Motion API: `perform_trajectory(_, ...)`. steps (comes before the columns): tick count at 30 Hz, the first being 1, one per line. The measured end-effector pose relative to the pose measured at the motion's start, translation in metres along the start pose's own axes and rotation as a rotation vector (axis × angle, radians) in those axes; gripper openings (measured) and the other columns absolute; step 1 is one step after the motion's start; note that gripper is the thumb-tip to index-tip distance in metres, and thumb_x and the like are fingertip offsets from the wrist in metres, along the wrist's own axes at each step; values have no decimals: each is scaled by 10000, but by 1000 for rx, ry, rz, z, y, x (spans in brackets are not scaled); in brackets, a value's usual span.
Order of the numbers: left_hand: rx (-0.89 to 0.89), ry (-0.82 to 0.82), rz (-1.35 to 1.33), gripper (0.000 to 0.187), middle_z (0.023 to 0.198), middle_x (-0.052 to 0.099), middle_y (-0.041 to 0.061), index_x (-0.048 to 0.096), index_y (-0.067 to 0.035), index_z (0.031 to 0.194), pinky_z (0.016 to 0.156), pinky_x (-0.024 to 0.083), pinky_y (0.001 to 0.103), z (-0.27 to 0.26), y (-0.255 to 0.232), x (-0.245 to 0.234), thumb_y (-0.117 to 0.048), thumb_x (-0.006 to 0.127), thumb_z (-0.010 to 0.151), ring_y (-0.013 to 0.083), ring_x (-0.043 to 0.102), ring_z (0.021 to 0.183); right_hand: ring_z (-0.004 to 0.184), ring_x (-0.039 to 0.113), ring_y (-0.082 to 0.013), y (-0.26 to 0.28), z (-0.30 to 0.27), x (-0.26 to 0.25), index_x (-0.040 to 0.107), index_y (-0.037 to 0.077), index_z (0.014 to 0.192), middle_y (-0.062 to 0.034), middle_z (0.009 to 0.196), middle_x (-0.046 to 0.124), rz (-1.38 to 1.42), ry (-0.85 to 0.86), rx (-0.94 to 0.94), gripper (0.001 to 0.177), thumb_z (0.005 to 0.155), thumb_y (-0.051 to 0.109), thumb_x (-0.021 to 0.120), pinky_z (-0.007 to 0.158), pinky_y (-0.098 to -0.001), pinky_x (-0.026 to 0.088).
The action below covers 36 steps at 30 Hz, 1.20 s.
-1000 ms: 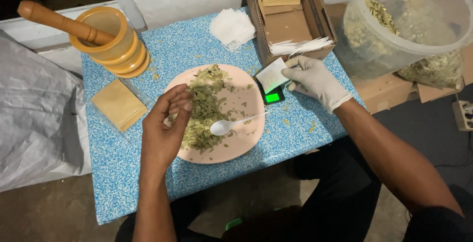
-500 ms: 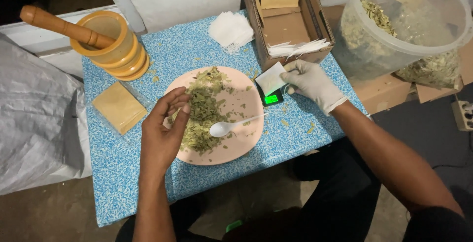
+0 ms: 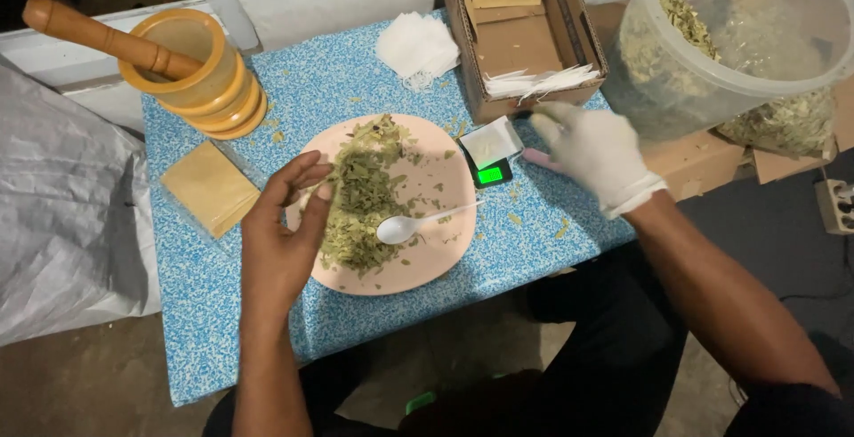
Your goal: Filling small tea bags with dried herbs using a spoon, weighing them on a digital scale, and sealing them with a heat sealer.
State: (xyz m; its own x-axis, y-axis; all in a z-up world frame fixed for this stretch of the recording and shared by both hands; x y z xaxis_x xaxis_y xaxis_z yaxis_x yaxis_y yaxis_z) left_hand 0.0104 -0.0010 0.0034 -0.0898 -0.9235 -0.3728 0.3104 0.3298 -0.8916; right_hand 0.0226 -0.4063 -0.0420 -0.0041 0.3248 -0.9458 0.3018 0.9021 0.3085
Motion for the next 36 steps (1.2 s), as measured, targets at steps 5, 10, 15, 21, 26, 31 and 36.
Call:
perform_trajectory(5, 33, -104, 73, 366, 1249, 781, 255, 689, 40, 1467, 1151, 489, 633, 0, -4, -4, 16, 683, 1102, 486, 708, 1294, 802, 791, -279, 37, -32, -64, 853, 274, 1314, -43, 801, 796, 368, -237, -58, 242, 1143, 352, 701, 901, -443, 613)
perform_trajectory(10, -5, -137, 121, 348, 1433, 742, 111, 726, -105, 1419, 1188, 539, 506, -1, 8, -7, -317, 622, 1162, 320, 672, 1427, 733, 735, -75, 33, -14, -72, 815, 102, 1293, -22, 1035, 829, 533, -315, -359, 210, 1219, 106, 619, 679, -192, 591)
perform_trajectory(15, 59, -182, 90, 358, 1399, 717, 138, 745, -94, 1363, 1160, 605, 555, -1, 13, -5, -371, 601, 1189, 360, 675, 1394, 747, 708, -72, 28, -1, -55, 796, 68, 1312, -37, 999, 822, 540, -256, -414, 177, 1179, 63, 679, 733, -226, 632)
perform_trajectory(21, 138, -208, 101, 225, 1264, 766, 210, 780, -21, 1368, 1172, 492, 649, 1, 17, 1, -97, 616, 1233, 472, 690, 1352, 785, 791, -174, 20, -2, -45, 847, 177, 1206, -34, 927, 839, 492, -182, -165, 181, 1060, 171, 739, 838, -345, 617)
perform_trajectory(26, 146, -215, 129, 204, 1260, 760, 230, 779, -4, 1365, 1187, 484, 696, 3, 18, 1, -54, 635, 1229, 514, 670, 1377, 837, 809, -184, 14, 4, -34, 857, 241, 1205, -1, 902, 838, 422, -134, -139, 182, 1049, 215, 766, 880, -364, 607)
perform_trajectory(31, 145, -216, 149, 192, 1261, 760, 237, 786, 1, 1355, 1200, 483, 700, 1, 17, 1, -45, 655, 1222, 512, 668, 1389, 976, 818, -311, 10, 10, -30, 859, 259, 1213, -11, 988, 860, 284, -81, -142, 170, 1066, 286, 778, 924, -447, 607)
perform_trajectory(36, 140, -214, 144, 197, 1263, 756, 243, 786, -1, 1361, 1211, 479, 712, 1, 23, 1, -51, 657, 1221, 516, 657, 1406, 1071, 802, -351, 5, 12, -16, 848, 267, 1234, -13, 1089, 868, 188, -47, -142, 195, 1066, 340, 780, 977, -491, 600)
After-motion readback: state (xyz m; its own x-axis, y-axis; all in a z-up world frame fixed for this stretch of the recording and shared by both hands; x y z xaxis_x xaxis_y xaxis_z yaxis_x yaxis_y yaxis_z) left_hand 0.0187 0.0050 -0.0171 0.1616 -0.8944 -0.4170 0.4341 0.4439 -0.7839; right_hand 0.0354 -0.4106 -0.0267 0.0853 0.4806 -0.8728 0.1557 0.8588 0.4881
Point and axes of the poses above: each hand's wrist, its own z-axis towards the middle knuckle, its own x-axis out of the palm, y = z × x, the point moved 1 cm from there along z, towards the middle knuckle
